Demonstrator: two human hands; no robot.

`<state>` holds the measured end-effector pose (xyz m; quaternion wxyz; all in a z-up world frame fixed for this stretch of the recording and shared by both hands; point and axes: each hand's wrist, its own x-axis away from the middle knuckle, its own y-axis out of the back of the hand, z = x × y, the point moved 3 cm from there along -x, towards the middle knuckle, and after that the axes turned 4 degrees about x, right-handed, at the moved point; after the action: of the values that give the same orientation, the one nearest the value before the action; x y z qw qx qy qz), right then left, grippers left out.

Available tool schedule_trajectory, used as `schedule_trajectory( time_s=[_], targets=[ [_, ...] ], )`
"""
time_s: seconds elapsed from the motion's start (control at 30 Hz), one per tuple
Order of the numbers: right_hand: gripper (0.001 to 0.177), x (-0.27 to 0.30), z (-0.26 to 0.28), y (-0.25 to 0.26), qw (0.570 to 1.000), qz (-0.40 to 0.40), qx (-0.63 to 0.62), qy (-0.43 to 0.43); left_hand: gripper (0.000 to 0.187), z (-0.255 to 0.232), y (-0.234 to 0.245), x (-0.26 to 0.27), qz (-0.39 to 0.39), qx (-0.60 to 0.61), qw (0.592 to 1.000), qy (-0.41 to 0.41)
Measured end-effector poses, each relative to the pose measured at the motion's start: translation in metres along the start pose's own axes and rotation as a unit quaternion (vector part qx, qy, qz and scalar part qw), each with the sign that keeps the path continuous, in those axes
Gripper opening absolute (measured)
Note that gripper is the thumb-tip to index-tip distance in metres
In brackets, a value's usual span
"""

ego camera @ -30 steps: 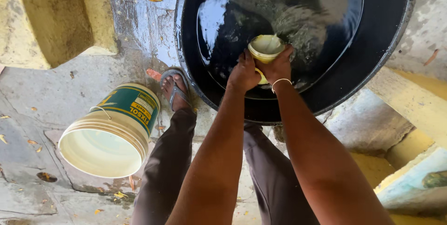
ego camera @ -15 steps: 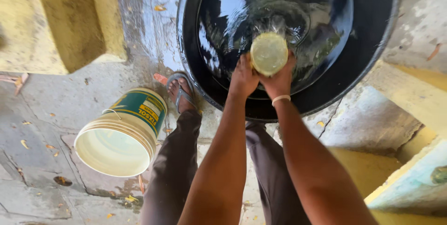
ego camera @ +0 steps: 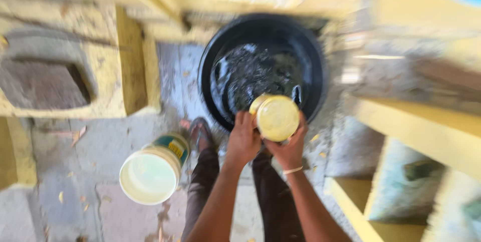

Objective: The person fills a yellow cup with water from a bucket and then walks through a courtyard to pour the water onto various plants and the bases of trees.

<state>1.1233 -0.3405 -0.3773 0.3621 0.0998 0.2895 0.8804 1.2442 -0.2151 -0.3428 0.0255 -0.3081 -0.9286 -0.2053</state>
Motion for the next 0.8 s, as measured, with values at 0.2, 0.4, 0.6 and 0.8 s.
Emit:
schedule_trajectory(
  time_s=[0.2, 0.4, 0.6, 0.8],
  targets=[
    [0.117, 0.001, 0.115, 0.096, 0.991, 0.013, -0.131, 0.008, 0.066, -0.155, 0.063, 0.035, 0.03, -0.016, 0.989, -0.145],
    [0.121, 0.005, 0.206, 0.173, 0.995, -0.016, -0.097, -0.007, 0.092, -0.24, 0.097, 0.055, 0.096, 0.006, 0.979, -0.178],
    [0.124, 0.041, 0.288, 0.237, 0.993, -0.084, -0.081, 0.004, 0.079, -0.244, 0.102, 0.064, 0.181, -0.034, 0.97, -0.156],
    [0.126, 0.125, 0.329, 0.276, 0.971, -0.174, -0.122, -0.108, 0.102, -0.262, 0.078, 0.07, 0.38, 0.079, 0.89, -0.239]
  ],
)
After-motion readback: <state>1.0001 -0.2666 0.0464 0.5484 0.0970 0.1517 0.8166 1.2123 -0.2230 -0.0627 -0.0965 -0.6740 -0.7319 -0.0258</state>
